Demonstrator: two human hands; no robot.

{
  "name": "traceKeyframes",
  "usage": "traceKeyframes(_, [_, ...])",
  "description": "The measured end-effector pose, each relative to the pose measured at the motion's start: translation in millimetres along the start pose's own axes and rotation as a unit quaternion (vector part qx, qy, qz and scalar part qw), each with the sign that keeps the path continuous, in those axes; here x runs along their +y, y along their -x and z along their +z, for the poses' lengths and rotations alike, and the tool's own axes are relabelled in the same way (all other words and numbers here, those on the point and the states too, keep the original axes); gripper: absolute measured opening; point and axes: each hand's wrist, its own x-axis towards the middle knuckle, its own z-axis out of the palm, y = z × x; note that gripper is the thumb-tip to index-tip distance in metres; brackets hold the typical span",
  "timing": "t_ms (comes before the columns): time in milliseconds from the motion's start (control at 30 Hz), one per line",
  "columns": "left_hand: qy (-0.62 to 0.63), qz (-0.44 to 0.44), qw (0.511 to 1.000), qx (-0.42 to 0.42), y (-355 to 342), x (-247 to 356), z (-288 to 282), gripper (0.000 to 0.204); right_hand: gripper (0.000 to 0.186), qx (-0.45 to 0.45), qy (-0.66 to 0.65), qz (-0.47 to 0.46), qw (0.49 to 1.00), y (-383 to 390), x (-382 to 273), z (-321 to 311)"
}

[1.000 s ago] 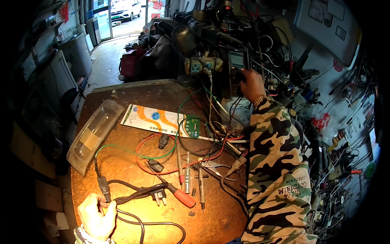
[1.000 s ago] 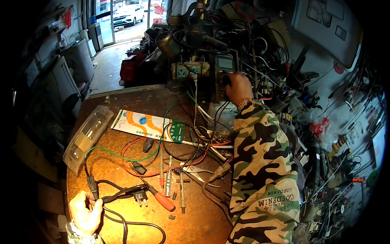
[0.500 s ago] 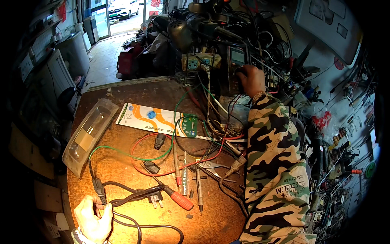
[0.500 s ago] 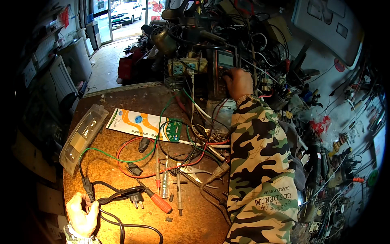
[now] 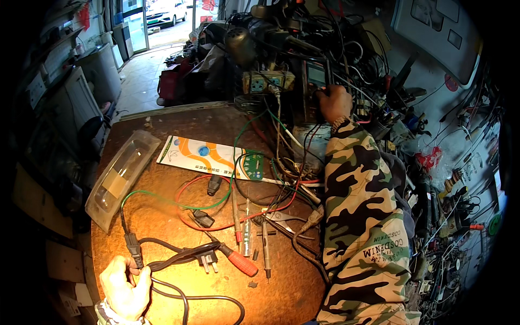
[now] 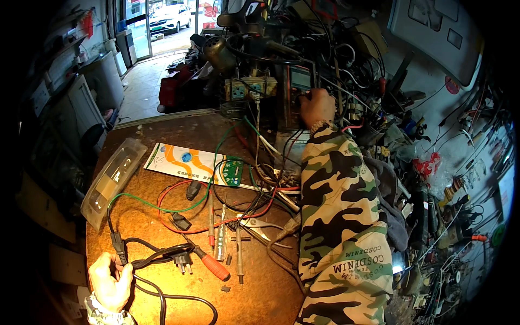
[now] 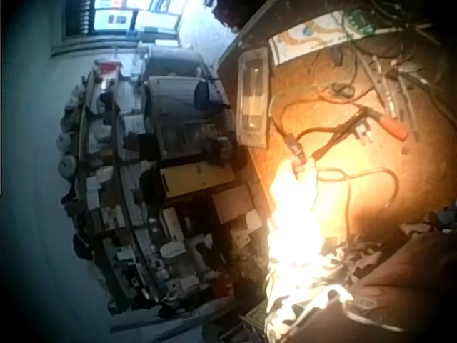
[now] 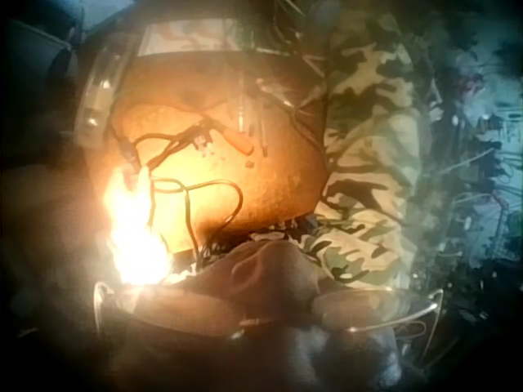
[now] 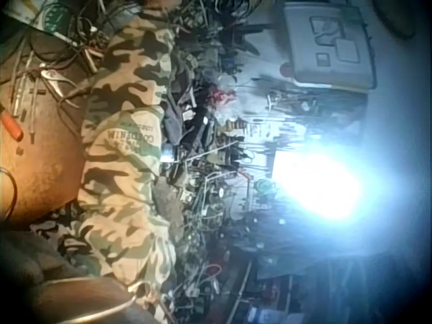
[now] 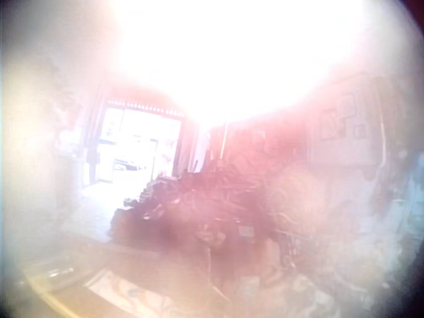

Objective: The person strips the outer insulation of a black electrical cord using a utility knife, then uses pliers to remove the plug head. They continue to strip and trim the cord ends with pliers and scissors, preparing the wires for further work.

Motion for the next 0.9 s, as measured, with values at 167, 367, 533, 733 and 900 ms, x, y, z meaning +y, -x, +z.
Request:
traceKeyframes(167, [-0.043, 0.064, 0.997, -0.018, -9, -23, 0, 0.026, 0.035, -0.079, -0.14, 0.002, 0.987, -3, 24, 4])
traceKeyframes(367, [-0.039, 0.088, 0.995, -0.032, -68, -21, 13, 0.021, 0.032, -0.114, -0.208, 0.039, 0.971, 26, -45, -43])
traceKeyframes(533, [-0.031, 0.115, 0.992, -0.039, -95, -18, 34, 0.026, 0.021, -0.227, -0.289, -0.008, 0.93, 69, -107, -98])
traceKeyframes(733, [-0.036, 0.081, 0.996, -0.03, -77, -31, 19, 0.03, 0.014, -0.359, -0.216, -0.096, 0.903, 143, -165, -98])
traceKeyframes(900, [-0.024, 0.079, 0.993, -0.086, -94, -33, 17, 0.037, 0.018, -0.365, -0.081, -0.077, 0.924, 189, -182, -88])
